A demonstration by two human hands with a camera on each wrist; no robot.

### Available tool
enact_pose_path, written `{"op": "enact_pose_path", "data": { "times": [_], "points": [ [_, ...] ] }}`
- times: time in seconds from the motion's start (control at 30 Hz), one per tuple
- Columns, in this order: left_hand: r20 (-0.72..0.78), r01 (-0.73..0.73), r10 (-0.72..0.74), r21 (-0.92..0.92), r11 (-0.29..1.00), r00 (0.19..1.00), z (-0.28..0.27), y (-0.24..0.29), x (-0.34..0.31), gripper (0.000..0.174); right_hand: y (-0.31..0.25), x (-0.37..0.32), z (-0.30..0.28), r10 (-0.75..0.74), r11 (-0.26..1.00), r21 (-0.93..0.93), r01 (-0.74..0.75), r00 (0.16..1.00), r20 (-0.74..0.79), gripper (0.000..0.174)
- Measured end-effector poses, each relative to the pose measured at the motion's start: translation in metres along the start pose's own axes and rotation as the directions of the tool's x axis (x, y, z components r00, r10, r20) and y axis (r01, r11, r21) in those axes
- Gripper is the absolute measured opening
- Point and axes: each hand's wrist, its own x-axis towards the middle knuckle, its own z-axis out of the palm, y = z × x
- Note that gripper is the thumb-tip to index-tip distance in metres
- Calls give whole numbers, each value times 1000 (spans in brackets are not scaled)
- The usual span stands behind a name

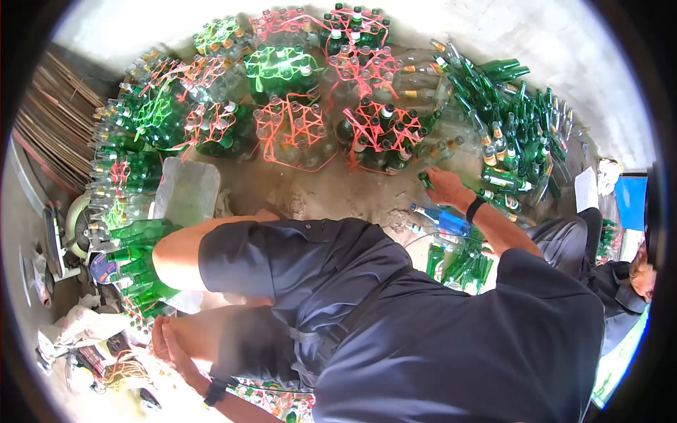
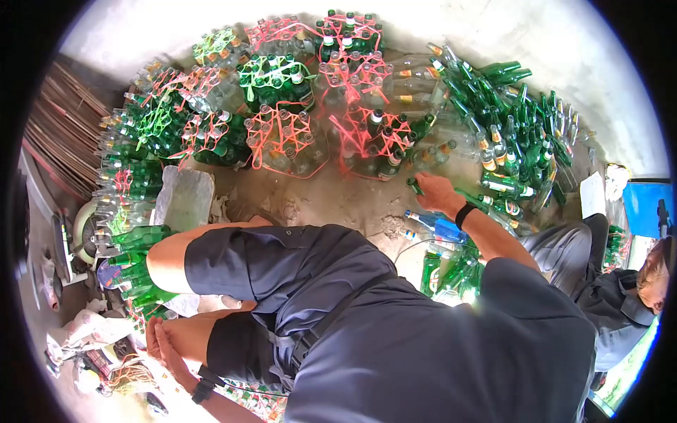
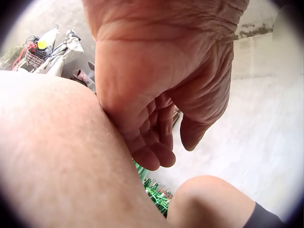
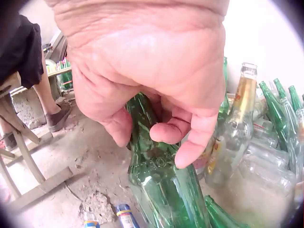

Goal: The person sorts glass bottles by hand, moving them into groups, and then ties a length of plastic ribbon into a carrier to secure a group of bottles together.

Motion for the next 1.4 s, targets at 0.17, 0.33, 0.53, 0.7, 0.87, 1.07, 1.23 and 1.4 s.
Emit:
{"op": "enact_pose_path", "data": {
  "times": [0.17, 0.33, 0.53, 0.7, 0.87, 1.07, 1.23, 1.4],
  "points": [
    [-40, -23, 22, -7, 1000, 999, 3, 6, -5, 42, -29, 11, -30, -132, 990, 36, 134, 990, -58, 42],
    [-101, -50, 48, -23, 998, 994, 5, 12, -18, 36, -95, 31, -71, -353, 888, 176, 425, 874, -333, 43],
    [-148, -246, 255, 81, 966, 955, 14, 15, -22, 33, -224, 65, -150, -389, 714, 461, 526, 847, -363, 29],
    [-45, -33, 24, -225, 974, 999, 0, 25, -19, 33, -320, 114, -182, -454, 530, 486, 695, 716, -530, 25],
    [-105, -102, 81, -218, 970, 991, -2, 8, -19, 29, -411, 166, -200, -492, 394, 455, 799, 601, -629, 22],
    [-141, -73, 24, -352, 933, 990, -3, 5, -21, 27, -504, 198, -211, -660, 368, 448, 815, 568, -491, 29],
    [-147, -77, 21, -386, 919, 989, -2, 8, -20, 26, -563, 213, -188, -797, 329, 487, 809, 514, -316, 25],
    [-124, -118, 72, -413, 903, 990, 1, 12, -20, 25, -595, 218, -158, -913, 246, 511, 824, 374, -164, 26]
  ]
}}
